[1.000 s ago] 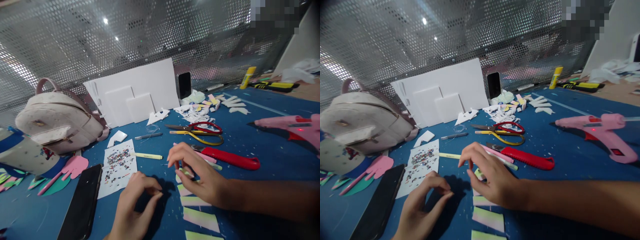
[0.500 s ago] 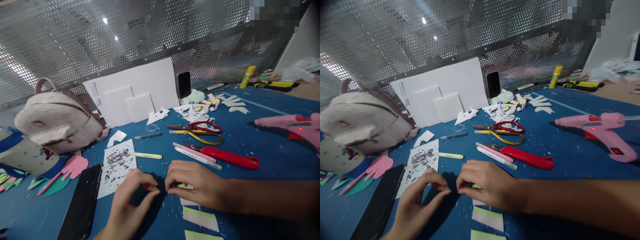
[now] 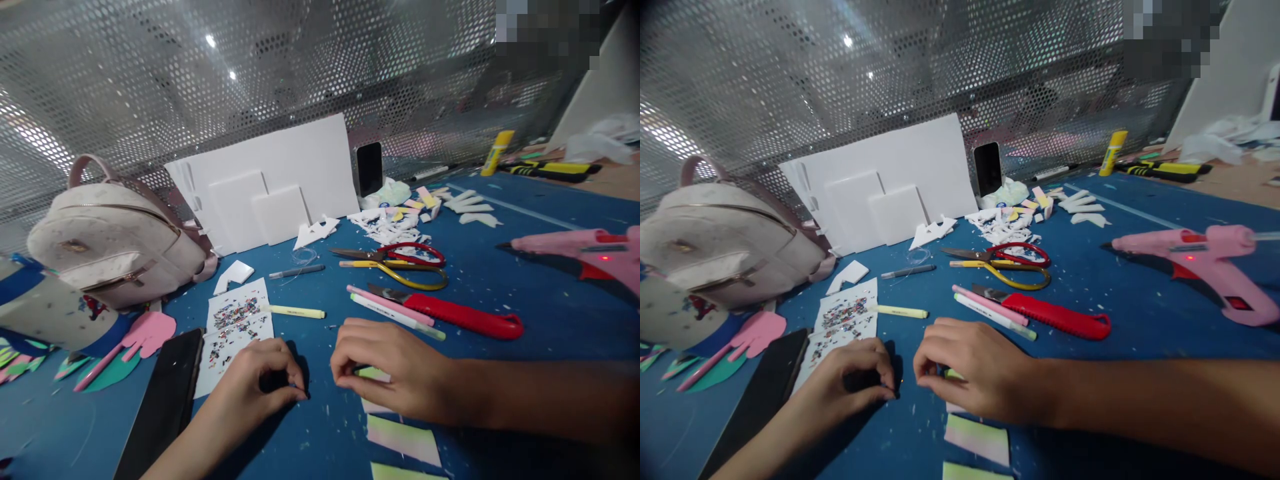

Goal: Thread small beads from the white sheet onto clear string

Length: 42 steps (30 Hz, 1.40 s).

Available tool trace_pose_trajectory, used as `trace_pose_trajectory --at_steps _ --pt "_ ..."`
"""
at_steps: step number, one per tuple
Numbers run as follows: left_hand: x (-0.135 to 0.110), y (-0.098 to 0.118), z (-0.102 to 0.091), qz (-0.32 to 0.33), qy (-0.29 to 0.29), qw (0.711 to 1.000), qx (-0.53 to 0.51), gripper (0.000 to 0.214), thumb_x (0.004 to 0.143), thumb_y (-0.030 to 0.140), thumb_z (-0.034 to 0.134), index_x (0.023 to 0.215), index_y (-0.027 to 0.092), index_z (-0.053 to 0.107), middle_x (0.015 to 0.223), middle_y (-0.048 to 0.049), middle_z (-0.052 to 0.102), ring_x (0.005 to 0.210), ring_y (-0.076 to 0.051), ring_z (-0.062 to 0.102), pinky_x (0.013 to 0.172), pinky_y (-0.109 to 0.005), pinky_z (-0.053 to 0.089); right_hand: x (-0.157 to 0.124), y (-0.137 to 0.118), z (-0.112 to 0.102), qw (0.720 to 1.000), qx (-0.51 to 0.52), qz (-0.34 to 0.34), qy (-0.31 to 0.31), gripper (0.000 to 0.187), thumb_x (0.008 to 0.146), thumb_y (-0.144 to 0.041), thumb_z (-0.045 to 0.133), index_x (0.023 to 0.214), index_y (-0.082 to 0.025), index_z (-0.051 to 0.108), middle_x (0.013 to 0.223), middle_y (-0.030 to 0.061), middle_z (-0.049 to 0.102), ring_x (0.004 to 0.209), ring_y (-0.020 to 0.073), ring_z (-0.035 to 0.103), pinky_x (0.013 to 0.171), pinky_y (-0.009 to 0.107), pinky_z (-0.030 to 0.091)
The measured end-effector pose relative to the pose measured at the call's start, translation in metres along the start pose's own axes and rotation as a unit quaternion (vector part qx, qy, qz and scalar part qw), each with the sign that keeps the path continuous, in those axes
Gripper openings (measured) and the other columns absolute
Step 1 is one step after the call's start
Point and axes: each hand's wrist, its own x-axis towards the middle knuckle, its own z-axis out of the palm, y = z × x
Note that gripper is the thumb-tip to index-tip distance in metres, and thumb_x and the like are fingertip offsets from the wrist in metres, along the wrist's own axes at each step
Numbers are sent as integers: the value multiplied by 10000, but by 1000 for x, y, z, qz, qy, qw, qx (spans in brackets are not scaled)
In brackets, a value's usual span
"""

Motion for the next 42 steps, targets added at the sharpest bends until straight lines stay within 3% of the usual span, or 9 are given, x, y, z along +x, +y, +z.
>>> trace_pose_trajectory --at_steps 8,15,21,25,31,36,42 --pt "-4 4 3 -14 -21 999 22 126 863 83 725 843 207 718 833 -26 724 801 -211 665 734 -321 469 0 2 1 1000 0 -1 -1 77 949 -116 586 910 -152 643 856 39 655 800 157 547 699 257 402" --pt "-5 9 7 -10 -19 1000 11 158 892 85 674 798 205 718 823 -23 712 818 -210 661 755 -330 452 -2 2 1 1000 5 -3 -2 76 922 -83 610 906 -152 639 860 25 649 798 142 541 705 244 394" --pt "-5 11 10 -50 -39 998 10 98 867 128 737 817 210 717 885 -17 719 890 -222 654 839 -366 411 -3 4 2 1000 6 3 -6 63 921 -92 618 906 -151 635 859 18 640 797 134 538 709 239 385" --pt "-6 13 11 -71 -51 996 9 144 878 75 669 817 204 690 886 1 698 883 -206 639 852 -371 379 -3 3 2 1000 4 2 -3 73 908 -79 615 898 -149 633 856 18 643 795 135 542 706 239 384" --pt "-7 14 14 -48 -42 998 8 180 843 31 642 832 209 665 889 18 683 874 -194 633 865 -376 358 -2 2 2 1000 1 3 2 65 924 -102 604 885 -146 630 843 22 642 787 136 544 692 239 384" --pt "-7 10 15 -40 -41 998 -3 129 888 90 696 908 218 695 928 4 695 898 -198 633 828 -344 376 -1 2 2 1000 1 4 6 70 938 -118 602 880 -147 627 837 23 642 780 136 545 689 239 383" --pt "-5 9 14 -29 -49 998 -11 157 920 79 683 834 209 699 889 7 676 886 -183 635 819 -313 376 -2 2 1 1000 1 4 8 67 938 -116 606 883 -147 626 839 21 642 789 136 550 691 237 383"
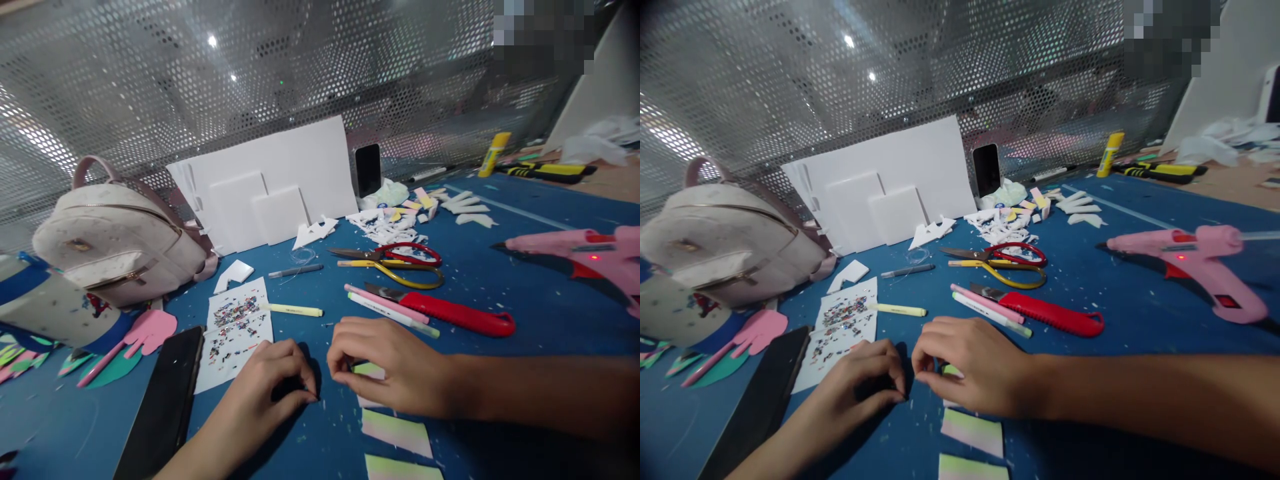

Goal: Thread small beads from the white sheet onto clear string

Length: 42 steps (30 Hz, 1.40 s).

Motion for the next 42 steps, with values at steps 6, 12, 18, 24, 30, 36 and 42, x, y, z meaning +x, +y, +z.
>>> trace_pose_trajectory --at_steps 6,12,18,24,30,36,42 --pt "-3 5 4 -16 109 990 -90 122 942 168 628 844 213 685 846 -12 719 800 -192 647 764 -295 450 0 0 -1 1000 -1 6 3 59 937 -121 598 893 -148 626 834 19 631 782 134 544 692 236 379" --pt "-7 7 17 -85 226 952 -187 55 842 178 722 821 225 741 782 0 717 728 -170 617 698 -258 470 0 -3 -2 1000 3 8 17 65 884 -90 586 877 -152 606 801 8 600 743 127 515 663 232 364" --pt "-5 11 20 -97 258 929 -248 98 779 150 767 823 234 740 752 23 722 690 -141 608 670 -231 465 1 -5 -2 1000 0 16 16 76 875 -86 575 856 -158 590 777 -5 592 721 118 504 649 230 353" --pt "-4 10 18 -93 239 937 -239 80 778 170 771 829 209 725 745 2 716 677 -162 616 656 -268 481 2 -3 -1 999 -6 31 4 80 873 -89 575 865 -167 589 781 -6 598 725 127 509 648 242 354" --pt "-4 10 18 -84 229 943 -227 84 786 155 768 837 203 722 751 -12 720 681 -172 630 653 -284 509 2 -4 -1 1000 -3 26 3 79 879 -95 565 855 -165 591 767 0 601 713 132 509 637 247 356" --pt "-4 9 20 -80 235 934 -258 115 781 129 765 857 209 730 756 7 725 690 -150 629 670 -256 501 1 -3 -1 1000 -9 20 7 78 874 -90 569 855 -162 592 770 1 599 711 129 511 637 245 355" --pt "-4 8 20 -81 233 932 -266 113 781 126 771 856 199 729 757 2 726 694 -151 631 673 -254 506 2 -3 0 1000 -10 19 8 78 875 -90 573 855 -161 595 771 -1 600 718 129 514 644 242 357"
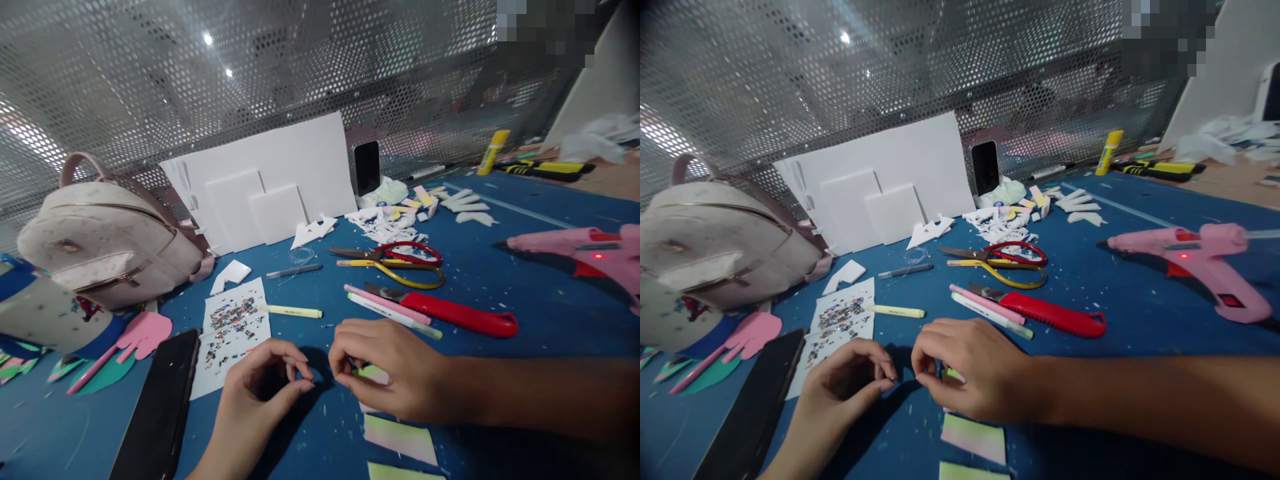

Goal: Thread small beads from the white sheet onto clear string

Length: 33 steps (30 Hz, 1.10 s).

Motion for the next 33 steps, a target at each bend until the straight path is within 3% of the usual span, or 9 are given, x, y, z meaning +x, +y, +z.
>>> trace_pose_trajectory --at_steps 19,29,33 --pt "1 -2 -3 14 -12 999 27 118 793 133 773 870 205 719 765 -9 738 696 -165 651 670 -271 536 -1 0 -1 1000 -4 7 -8 70 881 -98 582 866 -165 593 780 -6 598 725 125 510 647 240 354" --pt "-5 -2 -2 148 -65 973 164 77 891 146 736 888 223 729 818 -21 750 747 -189 686 714 -288 541 -1 0 1 999 -27 -39 -15 90 910 -117 544 879 -172 609 782 17 634 713 143 530 646 254 373" --pt "-6 -6 -1 171 -76 965 182 60 903 186 753 925 230 717 812 -14 748 756 -190 699 709 -283 537 -1 0 3 997 -42 -56 -24 97 909 -118 551 883 -176 624 780 18 641 722 147 538 653 254 377"
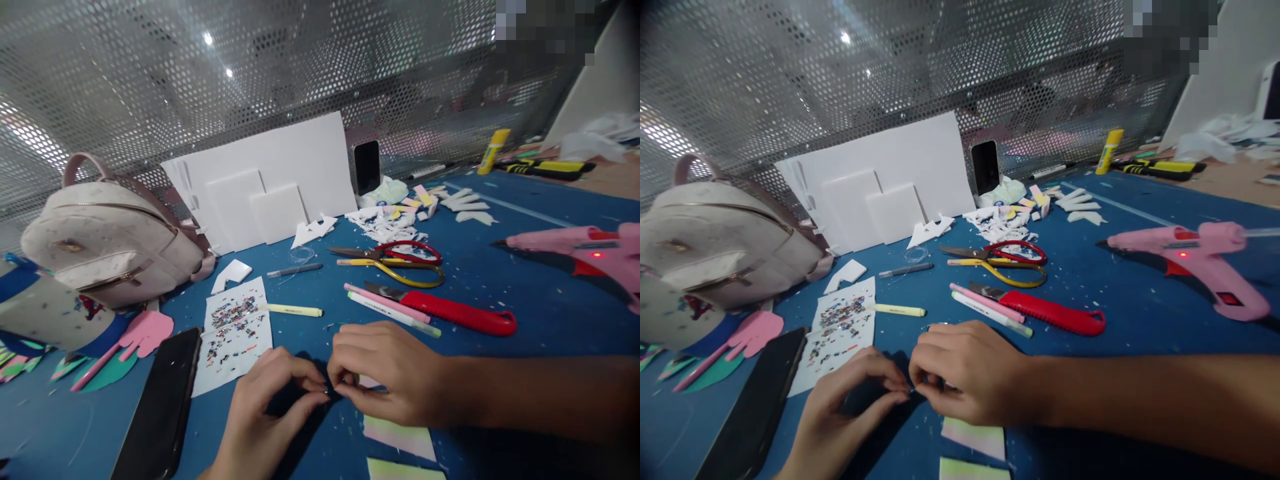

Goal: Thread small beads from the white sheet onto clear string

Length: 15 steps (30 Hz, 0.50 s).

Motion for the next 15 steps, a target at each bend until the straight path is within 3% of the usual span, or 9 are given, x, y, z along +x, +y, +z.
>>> trace_pose_trajectory --at_steps 8,11,15 --pt "2 6 9 -23 30 999 -12 183 884 284 790 788 215 650 725 13 703 678 -172 666 658 -266 497 0 0 2 998 -42 -37 4 116 954 -147 549 907 -179 651 768 10 622 712 150 509 638 275 346" --pt "2 6 9 -26 18 999 -10 142 903 291 770 824 219 678 738 9 716 682 -178 668 667 -279 490 0 0 1 998 -37 -46 18 113 933 -125 560 887 -176 649 781 15 614 713 148 512 636 275 347" --pt "1 4 5 18 -3 1000 18 74 950 255 714 1020 251 736 747 -1 741 693 -195 663 673 -305 481 0 -1 -3 996 45 33 65 116 883 -68 573 903 -175 610 857 11 602 746 125 527 651 235 379"
